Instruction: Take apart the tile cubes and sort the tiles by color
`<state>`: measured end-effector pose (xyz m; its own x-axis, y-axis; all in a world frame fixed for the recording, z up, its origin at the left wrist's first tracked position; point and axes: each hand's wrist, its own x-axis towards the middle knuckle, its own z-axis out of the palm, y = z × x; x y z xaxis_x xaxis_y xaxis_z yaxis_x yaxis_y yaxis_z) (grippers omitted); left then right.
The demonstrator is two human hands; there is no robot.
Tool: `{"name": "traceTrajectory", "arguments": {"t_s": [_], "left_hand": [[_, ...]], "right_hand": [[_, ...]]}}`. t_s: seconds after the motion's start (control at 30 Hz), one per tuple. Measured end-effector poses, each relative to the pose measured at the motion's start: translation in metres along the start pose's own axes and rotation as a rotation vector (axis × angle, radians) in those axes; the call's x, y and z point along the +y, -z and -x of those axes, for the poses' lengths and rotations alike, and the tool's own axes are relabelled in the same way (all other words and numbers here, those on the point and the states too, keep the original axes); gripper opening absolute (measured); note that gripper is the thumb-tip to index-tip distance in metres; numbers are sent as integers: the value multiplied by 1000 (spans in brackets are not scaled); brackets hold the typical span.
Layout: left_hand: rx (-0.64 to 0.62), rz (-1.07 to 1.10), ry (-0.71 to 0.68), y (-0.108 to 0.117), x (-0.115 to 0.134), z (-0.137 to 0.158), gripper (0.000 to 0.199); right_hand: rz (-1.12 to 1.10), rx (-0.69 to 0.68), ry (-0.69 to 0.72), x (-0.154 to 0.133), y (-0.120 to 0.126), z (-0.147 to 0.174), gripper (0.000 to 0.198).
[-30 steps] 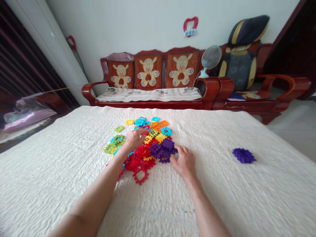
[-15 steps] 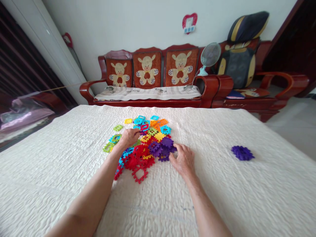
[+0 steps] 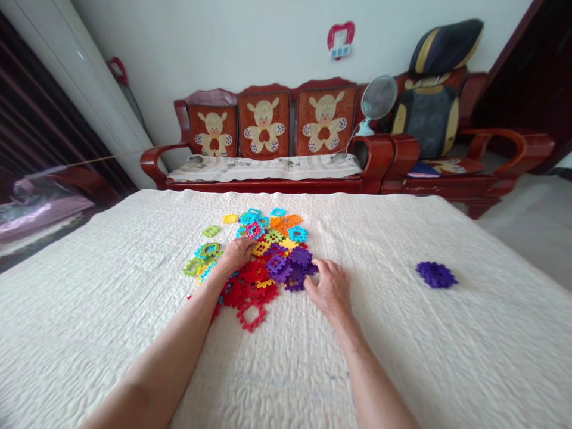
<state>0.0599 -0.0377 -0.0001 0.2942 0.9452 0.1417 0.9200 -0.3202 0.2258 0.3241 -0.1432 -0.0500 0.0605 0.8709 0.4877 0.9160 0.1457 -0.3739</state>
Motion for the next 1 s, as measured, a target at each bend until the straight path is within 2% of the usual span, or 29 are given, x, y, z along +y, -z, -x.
{"name": "traceTrajectory", "arguments": {"t_s": [0.43, 0.73, 1.0], "left_hand": [[-4, -44, 40, -8, 1, -4, 35], [15, -16, -21, -14, -1, -3, 46], [0, 28, -66, -16, -3, -5, 31]], "right_hand": [[9, 9, 8, -1, 0, 1, 33], [-1, 3, 10, 0, 0, 1, 33], [5, 5, 14, 1, -1, 0, 33]]}}
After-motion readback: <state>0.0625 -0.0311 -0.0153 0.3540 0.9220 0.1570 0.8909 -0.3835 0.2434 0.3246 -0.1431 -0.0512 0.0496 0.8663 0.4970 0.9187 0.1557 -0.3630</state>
